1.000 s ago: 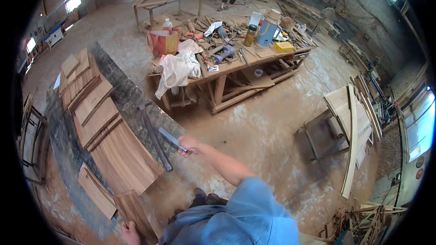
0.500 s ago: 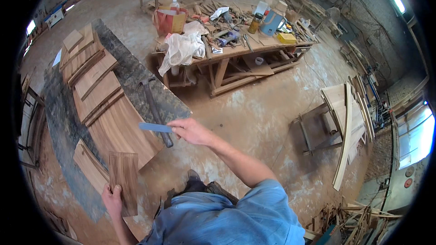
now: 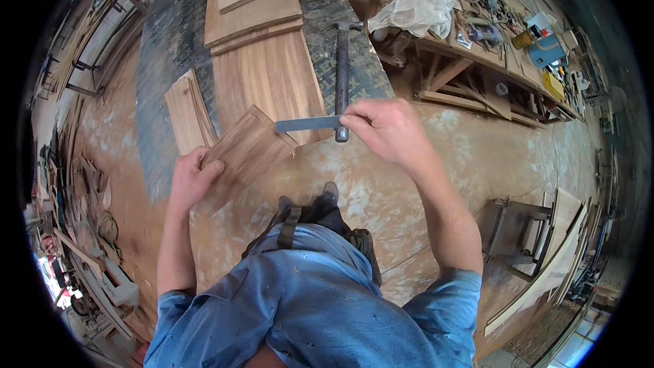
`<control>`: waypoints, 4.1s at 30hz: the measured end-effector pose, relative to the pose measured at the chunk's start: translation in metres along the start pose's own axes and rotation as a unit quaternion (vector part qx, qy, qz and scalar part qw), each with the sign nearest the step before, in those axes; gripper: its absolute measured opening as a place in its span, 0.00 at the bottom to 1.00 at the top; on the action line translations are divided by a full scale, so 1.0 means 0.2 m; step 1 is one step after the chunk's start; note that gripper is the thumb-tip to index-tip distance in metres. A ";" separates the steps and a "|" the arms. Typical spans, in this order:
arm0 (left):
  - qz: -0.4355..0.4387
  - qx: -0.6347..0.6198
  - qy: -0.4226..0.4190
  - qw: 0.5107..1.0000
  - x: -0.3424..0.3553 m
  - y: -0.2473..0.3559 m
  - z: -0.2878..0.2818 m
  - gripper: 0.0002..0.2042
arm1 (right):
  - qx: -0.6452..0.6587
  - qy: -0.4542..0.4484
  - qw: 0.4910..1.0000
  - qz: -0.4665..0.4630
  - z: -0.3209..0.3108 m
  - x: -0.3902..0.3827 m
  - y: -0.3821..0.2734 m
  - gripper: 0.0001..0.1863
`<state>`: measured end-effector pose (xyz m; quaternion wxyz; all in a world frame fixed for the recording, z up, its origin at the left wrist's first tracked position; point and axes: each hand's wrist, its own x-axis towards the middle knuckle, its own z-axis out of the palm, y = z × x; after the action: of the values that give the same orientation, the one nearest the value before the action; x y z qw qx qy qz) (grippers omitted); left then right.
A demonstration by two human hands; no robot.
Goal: The person repeatedly cuts small wooden planks on a table saw, then measures each cut piece with a metal square and a tape measure. They handle the planks one at a time, moving between the saw and a workbench to verify dimensions before stacking the finished pieces.
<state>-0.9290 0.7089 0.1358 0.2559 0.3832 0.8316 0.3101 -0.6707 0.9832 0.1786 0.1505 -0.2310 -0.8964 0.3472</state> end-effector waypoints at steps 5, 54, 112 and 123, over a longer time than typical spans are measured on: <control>0.010 -0.045 -0.026 0.999 0.02 -0.05 -0.03 0.15 | -0.073 -0.029 0.996 -0.053 0.02 0.12 0.03 0.08; -0.111 -0.052 -0.128 0.984 0.04 -0.05 -0.02 0.14 | -0.190 -0.164 0.963 -0.098 0.14 0.35 0.13 0.14; -0.120 -0.107 -0.141 0.977 0.18 -0.15 0.00 0.13 | -0.219 -0.157 0.957 -0.109 0.18 0.49 0.19 0.15; -0.133 -0.152 -0.018 0.979 0.05 -0.18 0.14 0.13 | 0.400 0.105 0.837 0.359 0.41 0.18 0.97 0.12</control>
<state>-0.9328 0.7076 0.0898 0.3647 0.2316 0.8135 0.3893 -0.6757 1.0827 -0.0113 0.1878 -0.4910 -0.5123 0.6791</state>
